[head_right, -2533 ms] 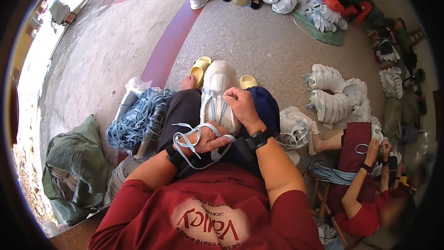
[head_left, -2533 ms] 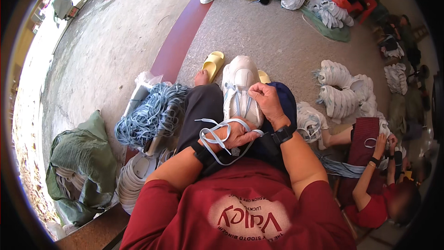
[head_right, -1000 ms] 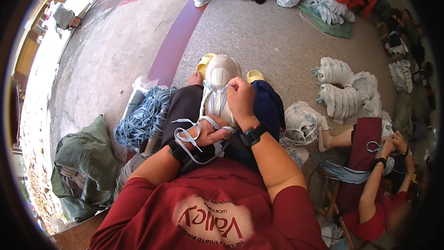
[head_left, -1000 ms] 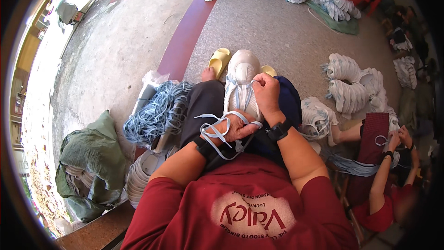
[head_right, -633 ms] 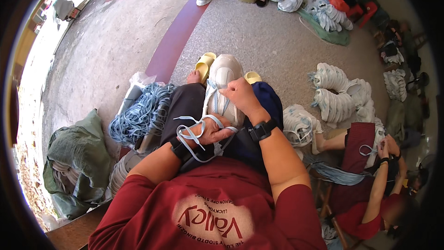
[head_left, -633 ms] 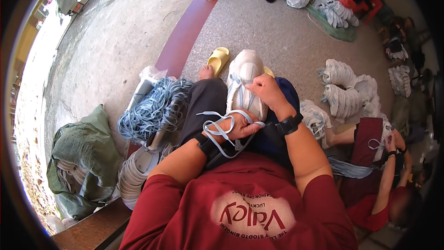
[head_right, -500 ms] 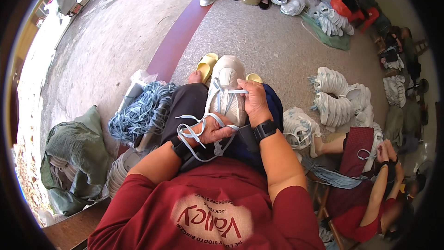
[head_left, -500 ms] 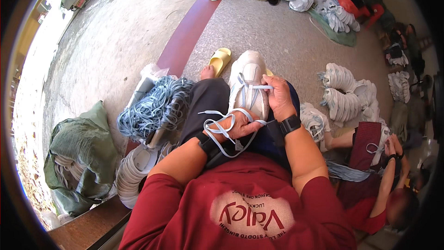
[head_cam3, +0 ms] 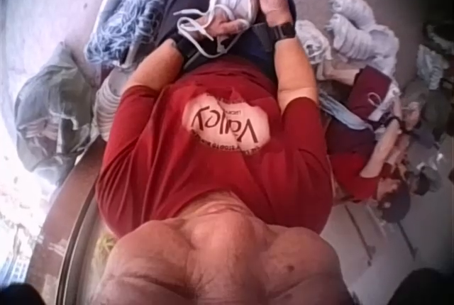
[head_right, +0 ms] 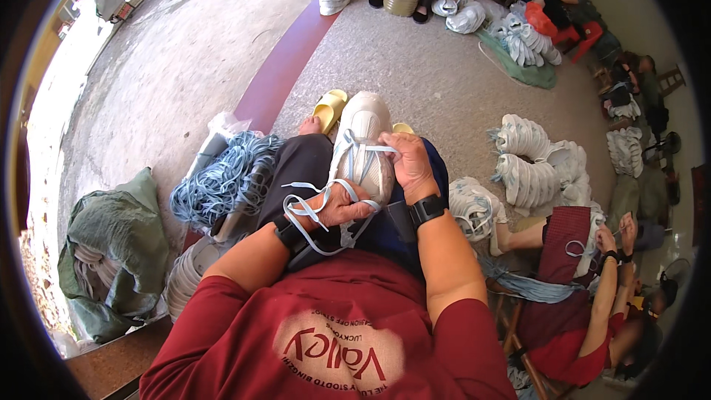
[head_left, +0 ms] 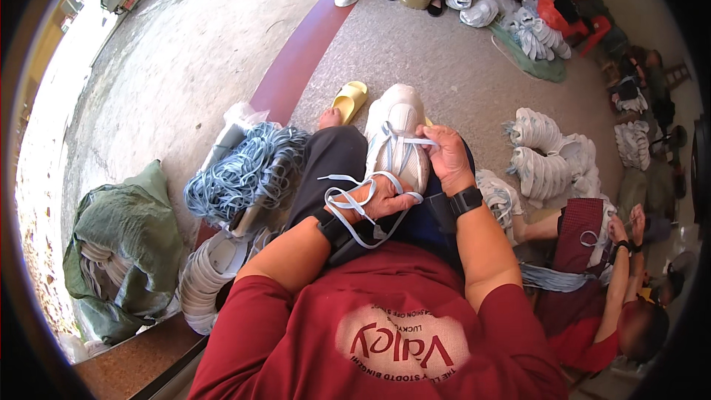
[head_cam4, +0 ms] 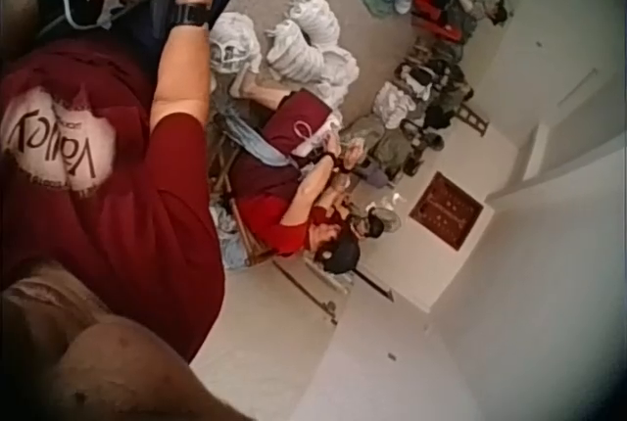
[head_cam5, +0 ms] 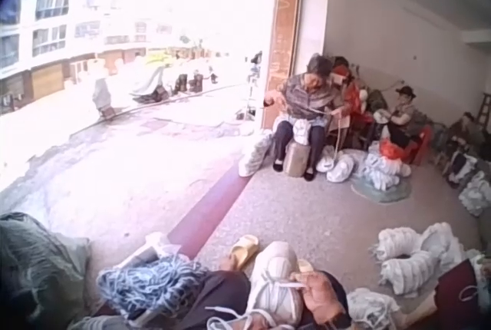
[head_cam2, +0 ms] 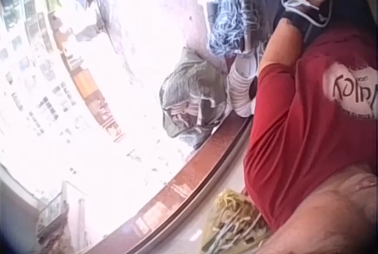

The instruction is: Manually lacing a white sneaker with a white shoelace.

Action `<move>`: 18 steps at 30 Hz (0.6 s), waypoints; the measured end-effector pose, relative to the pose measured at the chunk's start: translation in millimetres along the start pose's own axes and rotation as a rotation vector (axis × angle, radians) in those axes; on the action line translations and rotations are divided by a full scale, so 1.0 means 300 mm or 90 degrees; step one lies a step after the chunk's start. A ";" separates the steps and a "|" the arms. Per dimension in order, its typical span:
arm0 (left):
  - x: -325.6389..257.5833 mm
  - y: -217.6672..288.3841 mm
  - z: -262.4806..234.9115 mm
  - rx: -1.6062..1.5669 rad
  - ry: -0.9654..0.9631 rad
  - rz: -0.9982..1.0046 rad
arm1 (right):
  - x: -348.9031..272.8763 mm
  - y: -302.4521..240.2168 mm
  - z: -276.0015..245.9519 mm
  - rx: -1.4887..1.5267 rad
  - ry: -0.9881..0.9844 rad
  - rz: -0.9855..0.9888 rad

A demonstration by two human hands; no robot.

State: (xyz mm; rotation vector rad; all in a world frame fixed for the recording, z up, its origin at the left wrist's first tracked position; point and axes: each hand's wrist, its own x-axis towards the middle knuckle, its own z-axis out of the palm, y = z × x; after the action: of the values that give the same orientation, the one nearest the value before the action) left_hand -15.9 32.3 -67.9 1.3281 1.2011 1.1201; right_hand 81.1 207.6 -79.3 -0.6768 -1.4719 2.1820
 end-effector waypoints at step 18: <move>0.018 0.008 -0.012 0.130 0.009 0.050 | 0.153 -0.071 0.175 -0.694 -0.088 -0.236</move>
State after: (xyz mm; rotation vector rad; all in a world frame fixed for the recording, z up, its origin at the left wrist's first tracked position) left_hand -18.7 38.0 -65.0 1.5360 1.3107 1.0853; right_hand 14.4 203.9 -49.9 -0.4829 -2.5903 1.0419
